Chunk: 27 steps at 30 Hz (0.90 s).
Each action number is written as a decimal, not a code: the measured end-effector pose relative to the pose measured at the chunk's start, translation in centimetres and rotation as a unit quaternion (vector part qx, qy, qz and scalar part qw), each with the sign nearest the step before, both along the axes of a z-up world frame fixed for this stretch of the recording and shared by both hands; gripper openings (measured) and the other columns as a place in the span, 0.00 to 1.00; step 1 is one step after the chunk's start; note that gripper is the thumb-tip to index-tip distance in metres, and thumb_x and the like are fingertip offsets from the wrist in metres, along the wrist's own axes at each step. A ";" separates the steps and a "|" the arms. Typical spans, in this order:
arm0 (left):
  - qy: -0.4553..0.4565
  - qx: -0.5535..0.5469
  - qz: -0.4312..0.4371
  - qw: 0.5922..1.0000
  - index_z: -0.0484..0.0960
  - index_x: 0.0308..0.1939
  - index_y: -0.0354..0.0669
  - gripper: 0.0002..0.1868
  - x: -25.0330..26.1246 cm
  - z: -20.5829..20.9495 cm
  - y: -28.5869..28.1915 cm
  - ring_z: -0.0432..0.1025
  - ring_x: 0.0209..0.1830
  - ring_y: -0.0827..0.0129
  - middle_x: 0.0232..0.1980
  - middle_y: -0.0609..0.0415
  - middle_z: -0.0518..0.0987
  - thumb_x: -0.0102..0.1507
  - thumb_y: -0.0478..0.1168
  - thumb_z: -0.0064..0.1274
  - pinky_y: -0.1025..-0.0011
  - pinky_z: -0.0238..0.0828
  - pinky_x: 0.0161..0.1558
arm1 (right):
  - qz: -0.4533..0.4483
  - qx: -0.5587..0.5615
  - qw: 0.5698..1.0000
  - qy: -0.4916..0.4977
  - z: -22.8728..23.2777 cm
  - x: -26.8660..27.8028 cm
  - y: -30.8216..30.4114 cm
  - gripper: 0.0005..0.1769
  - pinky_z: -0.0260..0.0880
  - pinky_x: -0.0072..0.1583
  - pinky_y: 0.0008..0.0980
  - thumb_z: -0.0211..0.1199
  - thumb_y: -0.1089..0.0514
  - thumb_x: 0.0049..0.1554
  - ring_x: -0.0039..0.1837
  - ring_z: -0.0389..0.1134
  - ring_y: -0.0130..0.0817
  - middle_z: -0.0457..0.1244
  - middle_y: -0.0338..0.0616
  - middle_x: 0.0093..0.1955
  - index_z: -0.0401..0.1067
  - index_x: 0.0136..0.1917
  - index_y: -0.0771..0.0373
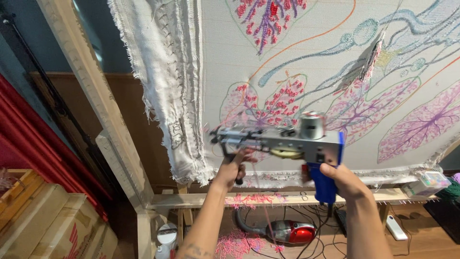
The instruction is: Creating a rug by using an electric tufting gun on a vertical canvas frame.
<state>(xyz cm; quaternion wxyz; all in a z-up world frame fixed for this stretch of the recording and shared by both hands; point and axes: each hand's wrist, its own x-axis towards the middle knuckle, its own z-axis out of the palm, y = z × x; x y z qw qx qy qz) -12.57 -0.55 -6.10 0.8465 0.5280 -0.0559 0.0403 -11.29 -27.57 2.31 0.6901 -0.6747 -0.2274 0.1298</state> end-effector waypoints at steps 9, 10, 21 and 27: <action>0.001 -0.005 0.186 0.983 0.76 0.19 0.43 0.23 -3.9 -14.5 6.1 0.53 0.07 0.78 0.11 0.61 0.64 0.63 0.52 0.41 0.77 0.47 0.12 | -0.012 0.022 0.998 -0.056 5.6 4.4 11.3 0.18 0.65 0.52 0.33 0.53 0.53 0.53 0.48 0.64 0.35 0.63 0.50 0.46 0.69 0.51 0.68; 0.004 -0.009 0.192 0.981 0.80 0.25 0.43 0.21 -4.5 -15.2 6.2 0.52 0.08 0.79 0.13 0.60 0.67 0.63 0.52 0.40 0.77 0.47 0.12 | -0.051 -0.018 0.990 -0.131 5.9 5.0 12.6 0.15 0.64 0.44 0.27 0.56 0.54 0.52 0.41 0.63 0.30 0.64 0.46 0.40 0.71 0.48 0.67; 0.127 -0.140 0.177 0.966 0.76 0.42 0.36 0.12 -3.7 -22.8 5.4 0.67 0.16 0.69 0.32 0.45 0.78 0.60 0.41 0.46 0.79 0.53 0.10 | -0.221 -0.092 0.908 -0.343 7.3 7.5 21.4 0.08 0.68 0.34 0.19 0.61 0.64 0.49 0.32 0.66 0.26 0.66 0.45 0.33 0.72 0.42 0.70; 0.081 -0.119 0.207 0.968 0.80 0.26 0.32 0.15 -4.1 -24.6 5.6 0.57 0.09 0.76 0.16 0.55 0.72 0.56 0.44 0.54 0.78 0.47 0.11 | -0.253 -0.112 0.895 -0.349 7.1 8.6 21.9 0.08 0.70 0.35 0.20 0.60 0.63 0.50 0.32 0.66 0.28 0.66 0.47 0.34 0.72 0.42 0.71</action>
